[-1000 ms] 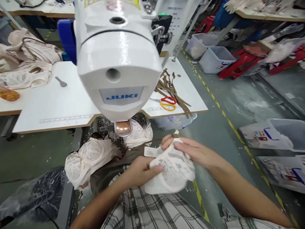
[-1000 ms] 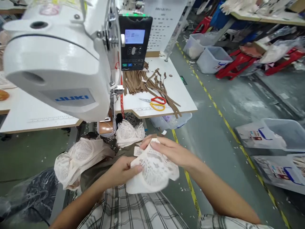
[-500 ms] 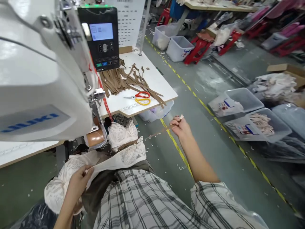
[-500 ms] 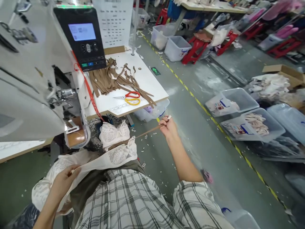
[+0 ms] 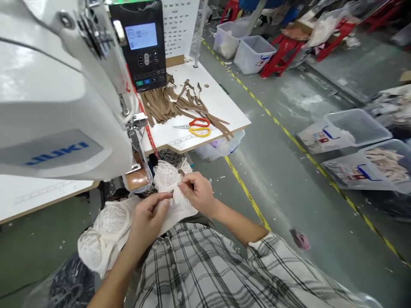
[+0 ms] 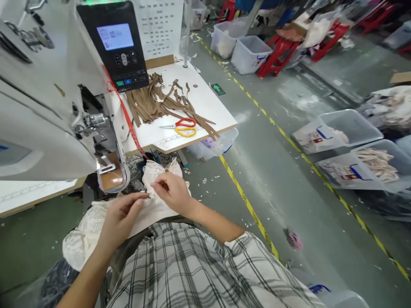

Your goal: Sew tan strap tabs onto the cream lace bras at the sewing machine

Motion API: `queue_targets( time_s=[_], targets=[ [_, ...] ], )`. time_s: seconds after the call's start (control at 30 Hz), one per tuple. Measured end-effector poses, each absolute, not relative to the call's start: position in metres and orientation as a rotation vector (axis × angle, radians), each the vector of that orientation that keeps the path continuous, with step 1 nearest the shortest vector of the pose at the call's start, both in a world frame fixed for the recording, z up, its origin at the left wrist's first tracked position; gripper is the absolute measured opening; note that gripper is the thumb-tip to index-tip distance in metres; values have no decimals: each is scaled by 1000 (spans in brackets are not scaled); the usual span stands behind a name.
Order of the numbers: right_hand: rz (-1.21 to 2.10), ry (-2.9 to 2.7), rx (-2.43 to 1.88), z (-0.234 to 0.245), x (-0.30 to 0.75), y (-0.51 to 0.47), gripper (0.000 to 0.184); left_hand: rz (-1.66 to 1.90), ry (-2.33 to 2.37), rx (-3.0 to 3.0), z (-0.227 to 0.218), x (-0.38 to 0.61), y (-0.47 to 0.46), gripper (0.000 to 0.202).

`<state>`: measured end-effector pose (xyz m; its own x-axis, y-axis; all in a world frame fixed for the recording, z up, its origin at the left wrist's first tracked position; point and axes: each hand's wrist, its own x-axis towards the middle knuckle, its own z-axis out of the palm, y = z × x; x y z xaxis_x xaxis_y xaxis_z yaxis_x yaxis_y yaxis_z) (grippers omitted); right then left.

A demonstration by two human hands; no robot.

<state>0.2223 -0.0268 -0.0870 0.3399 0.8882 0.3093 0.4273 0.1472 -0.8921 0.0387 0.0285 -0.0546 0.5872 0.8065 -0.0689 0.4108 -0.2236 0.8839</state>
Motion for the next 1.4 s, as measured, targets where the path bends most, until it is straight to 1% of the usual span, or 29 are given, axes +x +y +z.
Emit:
queue_targets(
  time_s=[0.1, 0.23, 0.33, 0.47, 0.53, 0.6, 0.73, 0.8, 0.93, 1.07, 1.23, 1.4],
  targets=[
    [501, -1390, -1441, -87, 204, -24, 28, 535, 886, 1902, -46, 43, 28, 24],
    [558, -1391, -1488, -95, 195, -23, 34, 646, 970, 1987, -55, 38, 24, 17],
    [659, -1433, -1473, -92, 199, -24, 31, 664, 1045, 1962, -61, 35, 20, 16],
    [975, -1514, -1432, -77, 212, -25, 24, 629, 1144, 1959, -62, 31, 19, 17],
    [1048, -1614, -1433, -70, 218, -25, 19, 631, 1158, 1970, -62, 29, 19, 16],
    [1041, -1685, -1411, -67, 222, -25, 14, 633, 1154, 1990, -62, 27, 20, 16],
    [1058, -1670, -1330, -68, 224, -26, 15, 628, 1129, 2035, -62, 25, 19, 14],
    [1028, -1674, -1341, -69, 223, -27, 11, 613, 1118, 2045, -61, 24, 19, 14],
    [1016, -1717, -1333, -69, 223, -28, 7, 567, 994, 2029, -58, 22, 22, 21],
    [1059, -1717, -1352, -67, 223, -28, 5, 540, 922, 1987, -57, 20, 23, 14],
    [1114, -1728, -1349, -61, 225, -28, 12, 513, 1009, 1935, -57, 18, 21, 17],
    [1073, -1779, -1363, -58, 226, -28, 13, 512, 950, 1953, -57, 18, 19, 18]
  ],
)
